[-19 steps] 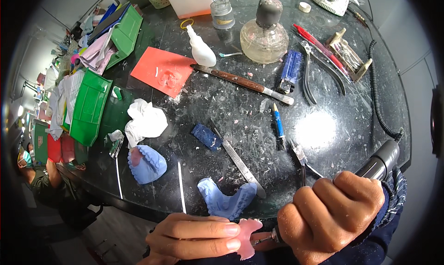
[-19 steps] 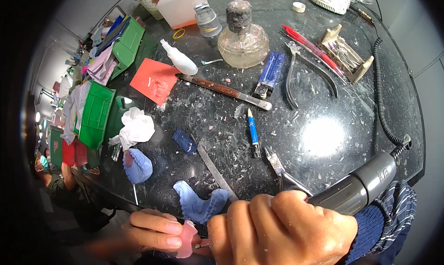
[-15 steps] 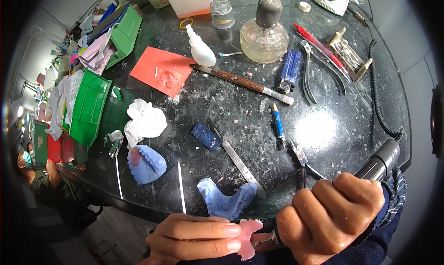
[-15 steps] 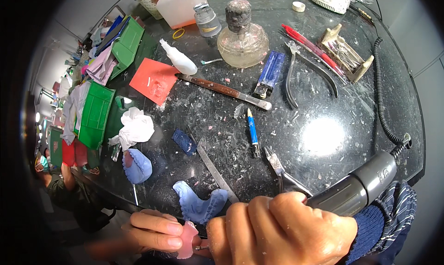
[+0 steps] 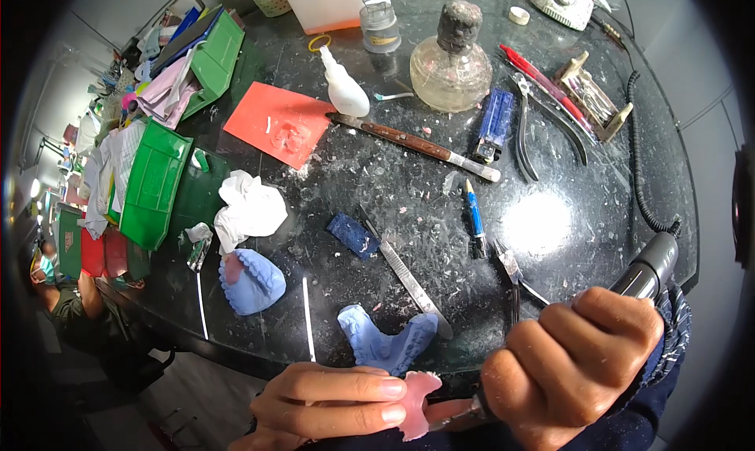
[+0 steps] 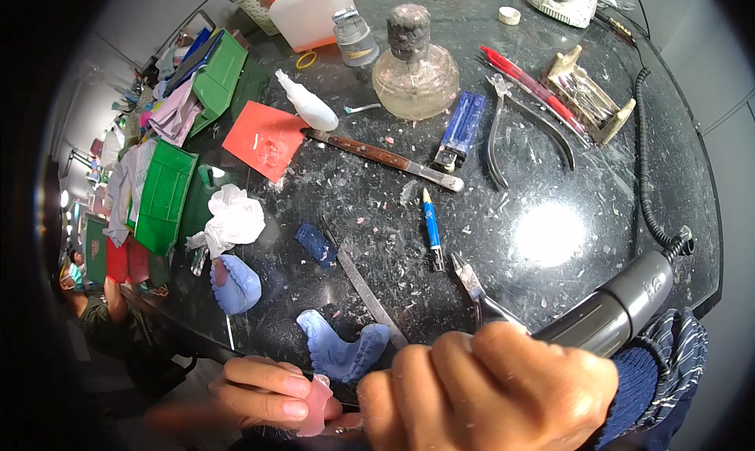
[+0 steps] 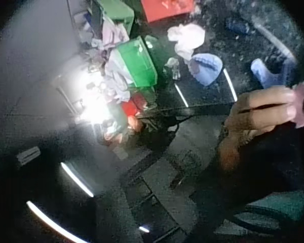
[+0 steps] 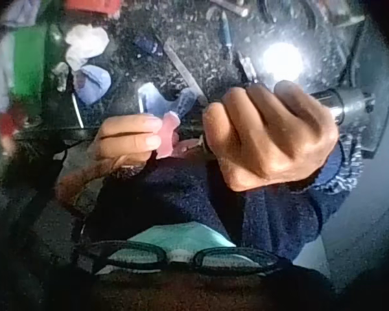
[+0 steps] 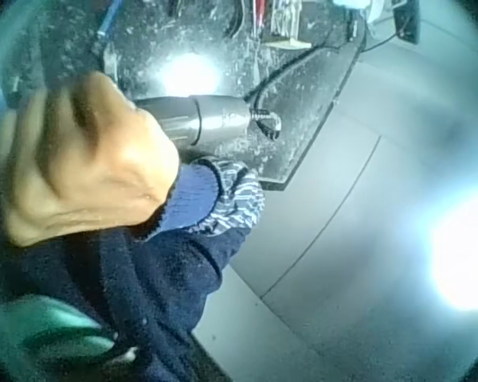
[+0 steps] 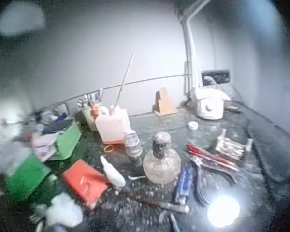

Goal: The person removes a denture base from a dental model, grinds the denture base using a rotary handpiece, fits it onto the model, and scrapes the edges of the denture base with a blade.

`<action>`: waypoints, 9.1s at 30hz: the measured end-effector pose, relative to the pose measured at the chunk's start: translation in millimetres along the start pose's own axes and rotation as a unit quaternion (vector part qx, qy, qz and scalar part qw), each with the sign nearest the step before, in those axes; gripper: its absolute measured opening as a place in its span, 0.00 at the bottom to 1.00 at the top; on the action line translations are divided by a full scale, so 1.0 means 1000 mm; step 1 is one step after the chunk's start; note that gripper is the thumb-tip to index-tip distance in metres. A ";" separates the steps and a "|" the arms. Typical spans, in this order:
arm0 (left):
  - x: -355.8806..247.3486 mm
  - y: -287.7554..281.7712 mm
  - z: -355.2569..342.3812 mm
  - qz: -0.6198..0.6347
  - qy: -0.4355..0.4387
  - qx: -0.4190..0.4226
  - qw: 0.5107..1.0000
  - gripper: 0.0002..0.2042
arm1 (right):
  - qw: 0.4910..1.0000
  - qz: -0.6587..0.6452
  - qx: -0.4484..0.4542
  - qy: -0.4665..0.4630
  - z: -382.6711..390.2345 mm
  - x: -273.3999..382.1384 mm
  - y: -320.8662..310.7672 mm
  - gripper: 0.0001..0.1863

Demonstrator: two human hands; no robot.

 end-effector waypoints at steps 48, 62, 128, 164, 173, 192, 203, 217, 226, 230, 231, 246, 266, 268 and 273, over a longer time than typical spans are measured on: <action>-0.038 0.032 -0.030 0.668 0.038 0.355 0.653 0.13 | 0.788 -0.556 0.141 0.224 0.016 -0.012 0.030 0.10; -0.022 0.038 -0.020 0.587 -0.080 0.368 0.717 0.16 | 0.960 -0.275 0.029 0.038 0.011 0.004 0.012 0.28; -0.025 0.025 -0.029 0.521 0.083 0.331 0.783 0.19 | 0.985 -0.171 0.023 0.015 0.011 0.005 0.015 0.28; -0.026 0.035 -0.013 0.569 -0.054 0.451 0.685 0.24 | 0.978 -0.200 -0.004 -0.058 0.008 0.004 -0.014 0.22; -0.029 0.037 -0.025 0.631 -0.086 0.380 0.671 0.17 | 0.961 -0.211 -0.159 -0.083 0.021 0.012 -0.025 0.10; -0.035 0.015 -0.030 0.551 0.023 0.364 0.750 0.29 | 0.989 -0.142 -0.033 -0.008 0.010 -0.003 -0.009 0.32; -0.042 0.006 -0.034 0.450 0.089 0.361 0.812 0.32 | 0.990 -0.140 -0.007 -0.020 0.009 -0.002 0.002 0.32; -0.063 0.005 -0.037 0.481 0.104 0.450 0.745 0.29 | 0.990 -0.131 0.032 -0.032 0.012 0.003 0.004 0.35; -0.053 0.008 -0.033 0.528 0.127 0.509 0.668 0.32 | 0.991 -0.123 0.013 -0.042 0.008 0.004 0.004 0.35; -0.073 0.002 -0.037 0.479 0.176 0.452 0.732 0.32 | 0.992 -0.111 -0.027 -0.048 0.011 -0.002 -0.007 0.33; -0.060 0.005 -0.035 0.548 0.129 0.413 0.715 0.30 | 0.991 -0.129 -0.018 -0.031 0.009 -0.007 -0.007 0.33; -0.031 0.037 -0.013 0.677 -0.071 0.314 0.662 0.34 | 0.951 -0.302 -0.065 0.009 0.012 0.008 -0.017 0.15; 0.007 0.060 -0.003 0.221 0.079 0.494 0.837 0.41 | 0.919 -0.323 0.028 0.223 0.016 -0.024 0.017 0.14; 0.010 0.064 -0.002 0.240 0.054 0.491 0.836 0.36 | 0.883 -0.396 0.101 0.231 0.022 -0.021 0.032 0.18; 0.005 0.064 0.005 0.522 -0.120 0.476 0.698 0.43 | 0.876 -0.423 0.145 0.181 0.024 -0.009 0.037 0.20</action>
Point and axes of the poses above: each hand's wrist, its own z-axis away from the middle knuckle, its own y-axis out of the palm, x = y × z, the point moved 9 cm from there along -z, towards the middle knuckle, and after that the axes turned 5 degrees about -z, right-handed, at the moved point
